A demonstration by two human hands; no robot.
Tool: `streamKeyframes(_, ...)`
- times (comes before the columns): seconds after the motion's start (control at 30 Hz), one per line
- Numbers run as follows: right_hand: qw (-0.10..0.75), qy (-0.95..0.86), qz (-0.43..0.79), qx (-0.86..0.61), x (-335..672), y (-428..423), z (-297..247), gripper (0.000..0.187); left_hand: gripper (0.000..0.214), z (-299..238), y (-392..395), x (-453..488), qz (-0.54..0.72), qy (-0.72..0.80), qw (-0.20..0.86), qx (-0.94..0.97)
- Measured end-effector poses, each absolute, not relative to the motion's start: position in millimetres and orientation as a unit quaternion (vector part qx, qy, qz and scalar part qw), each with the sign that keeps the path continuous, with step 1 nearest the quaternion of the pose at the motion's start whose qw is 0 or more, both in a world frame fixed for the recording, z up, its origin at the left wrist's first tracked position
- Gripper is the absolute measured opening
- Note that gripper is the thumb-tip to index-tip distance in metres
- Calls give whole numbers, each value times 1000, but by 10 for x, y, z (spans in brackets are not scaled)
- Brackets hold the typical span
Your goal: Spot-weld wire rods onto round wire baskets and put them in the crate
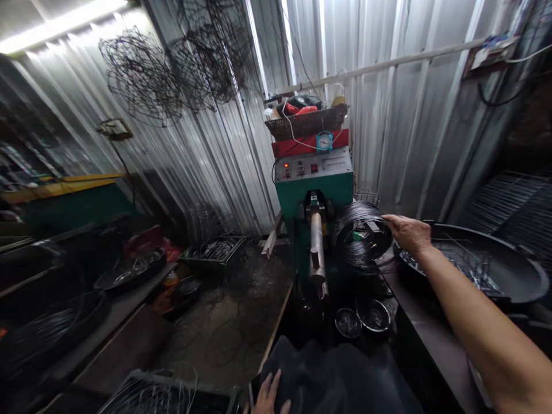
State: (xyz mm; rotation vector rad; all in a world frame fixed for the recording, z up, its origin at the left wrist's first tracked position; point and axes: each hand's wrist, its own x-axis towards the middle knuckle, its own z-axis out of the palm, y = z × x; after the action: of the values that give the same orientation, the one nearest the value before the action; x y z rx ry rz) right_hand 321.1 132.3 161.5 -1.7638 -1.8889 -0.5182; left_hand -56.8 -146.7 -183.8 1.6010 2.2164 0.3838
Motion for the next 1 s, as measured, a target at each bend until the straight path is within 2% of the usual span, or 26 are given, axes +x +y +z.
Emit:
streamKeyframes(0.1, 256, -740, -171, -597, 3209, 1092, 1334, 32, 62, -1718, -1485, -506, 146, 769, 204, 588)
streamKeyframes(0.23, 306, -835, -20, -456, 3089, 554, 411, 30, 61, -1558, -1492, -389, 136, 767, 222, 586)
streamKeyframes(0.37, 160, -878, 38, -450, 2927, 0, -631, 29, 60, -1496, -1522, -329, 134, 757, 227, 597)
streamKeyframes(0.47, 75, -866, 62, -491, 2894, -235, -1049, 28, 59, -1510, -1579, -343, 147, 749, 222, 606)
streamKeyframes(0.53, 56, -855, 72, -510, 2904, -310, -1115, 26, 59, -1525, -1618, -365, 155, 746, 218, 610)
streamKeyframes(0.63, 72, -851, 69, -516, 2927, -378, -1033, 26, 60, -1507, -1626, -404, 144, 746, 226, 610)
streamKeyframes(0.8, 74, -862, 19, -502, 2970, -518, -865, 28, 63, -1245, -1354, -407, 124, 741, 286, 595)
streamKeyframes(0.93, 60, -861, 13, -505, 3008, -603, -838, 31, 47, -916, -911, -48, 280, 674, 338, 595)
streamKeyframes(1.0, 74, -865, 21, -496, 3017, -630, -850, 33, 47, -782, -693, 279, 336, 644, 425, 539)
